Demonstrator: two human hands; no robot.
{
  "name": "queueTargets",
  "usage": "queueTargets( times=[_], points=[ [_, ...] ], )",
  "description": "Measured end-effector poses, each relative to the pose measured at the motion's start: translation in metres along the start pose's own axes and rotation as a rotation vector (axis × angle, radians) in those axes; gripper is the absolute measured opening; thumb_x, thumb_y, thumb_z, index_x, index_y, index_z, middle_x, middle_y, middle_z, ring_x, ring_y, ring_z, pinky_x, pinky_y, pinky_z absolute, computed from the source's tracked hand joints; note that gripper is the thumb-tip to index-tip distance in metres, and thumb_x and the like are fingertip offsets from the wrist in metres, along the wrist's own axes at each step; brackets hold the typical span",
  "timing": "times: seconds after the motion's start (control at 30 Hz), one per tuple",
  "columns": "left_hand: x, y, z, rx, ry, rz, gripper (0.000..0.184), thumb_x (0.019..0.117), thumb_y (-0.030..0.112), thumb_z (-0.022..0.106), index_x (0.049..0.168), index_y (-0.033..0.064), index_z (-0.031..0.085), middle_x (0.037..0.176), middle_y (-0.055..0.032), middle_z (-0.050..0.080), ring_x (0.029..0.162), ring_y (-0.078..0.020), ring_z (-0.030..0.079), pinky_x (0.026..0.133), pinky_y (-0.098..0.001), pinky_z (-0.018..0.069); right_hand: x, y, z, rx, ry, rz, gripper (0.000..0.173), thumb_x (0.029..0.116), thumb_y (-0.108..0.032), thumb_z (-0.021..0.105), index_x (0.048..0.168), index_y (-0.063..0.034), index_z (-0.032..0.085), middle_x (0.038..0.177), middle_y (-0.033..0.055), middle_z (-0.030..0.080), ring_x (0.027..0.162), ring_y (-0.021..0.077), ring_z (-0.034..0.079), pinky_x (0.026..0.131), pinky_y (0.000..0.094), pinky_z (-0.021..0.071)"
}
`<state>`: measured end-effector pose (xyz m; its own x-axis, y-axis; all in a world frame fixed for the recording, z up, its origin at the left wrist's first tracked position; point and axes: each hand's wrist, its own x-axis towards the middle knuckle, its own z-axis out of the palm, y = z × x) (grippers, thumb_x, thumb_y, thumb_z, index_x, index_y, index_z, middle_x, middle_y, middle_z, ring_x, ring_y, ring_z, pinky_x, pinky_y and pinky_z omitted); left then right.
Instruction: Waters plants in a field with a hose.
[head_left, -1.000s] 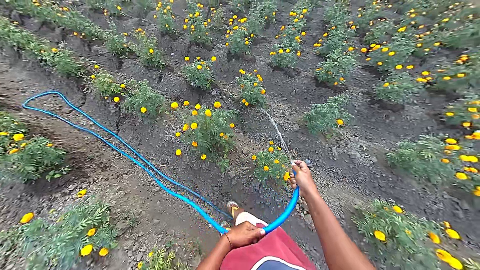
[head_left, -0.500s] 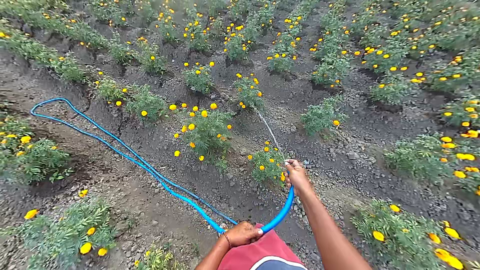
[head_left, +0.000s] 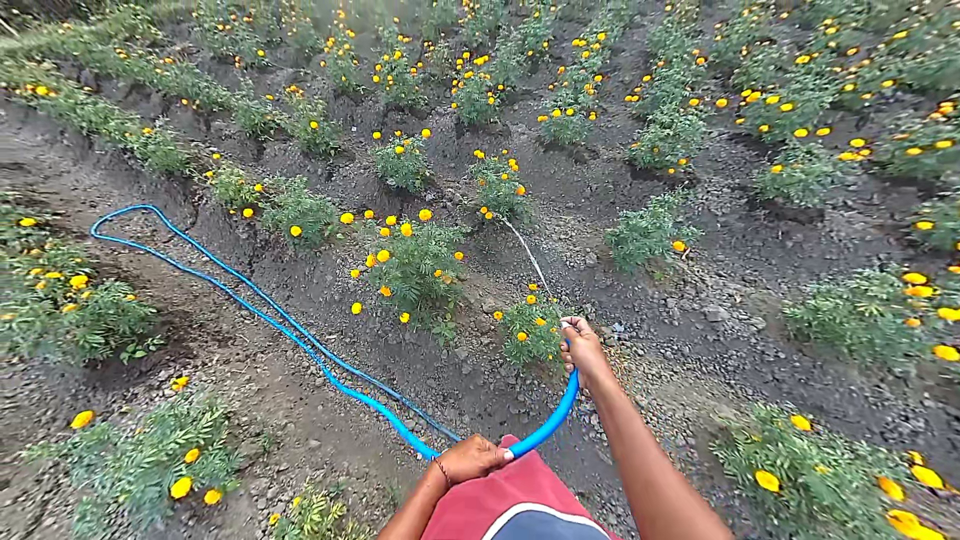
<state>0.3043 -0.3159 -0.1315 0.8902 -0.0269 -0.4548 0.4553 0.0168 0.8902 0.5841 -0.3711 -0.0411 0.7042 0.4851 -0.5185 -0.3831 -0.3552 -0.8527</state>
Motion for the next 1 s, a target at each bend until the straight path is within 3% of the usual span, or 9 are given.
queueTargets(
  times=[0.53, 1.0],
  points=[
    [-0.001, -0.003, -0.011, 0.025, -0.022, -0.023, 0.051, 0.1061, 0.044, 0.046, 0.072, 0.0094, 0.061, 0.061, 0.0058, 0.049, 0.057, -0.0064, 0.047, 0.059, -0.0322, 0.0428, 0.003, -0.001, 0.009, 0.015, -0.006, -0.014, 0.022, 0.1126, -0.021, 0.04, 0.129, -0.0093, 0.049, 0.064, -0.0008, 0.038, 0.04, 0.0068, 0.034, 0.036, 0.0222, 0.0321],
    [-0.003, -0.031, -0.022, -0.148, -0.008, -0.077, 0.045, 0.1048, 0.041, 0.051, 0.068, 0.0155, 0.056, 0.054, 0.0103, 0.043, 0.047, -0.0024, 0.039, 0.05, -0.0239, 0.036, -0.005, 0.022, 0.015, 0.06, 0.114, -0.005, 0.022, 0.1128, -0.022, 0.04, 0.13, -0.0104, 0.048, 0.065, -0.0005, 0.039, 0.041, 0.0079, 0.035, 0.037, 0.0234, 0.0335]
  ],
)
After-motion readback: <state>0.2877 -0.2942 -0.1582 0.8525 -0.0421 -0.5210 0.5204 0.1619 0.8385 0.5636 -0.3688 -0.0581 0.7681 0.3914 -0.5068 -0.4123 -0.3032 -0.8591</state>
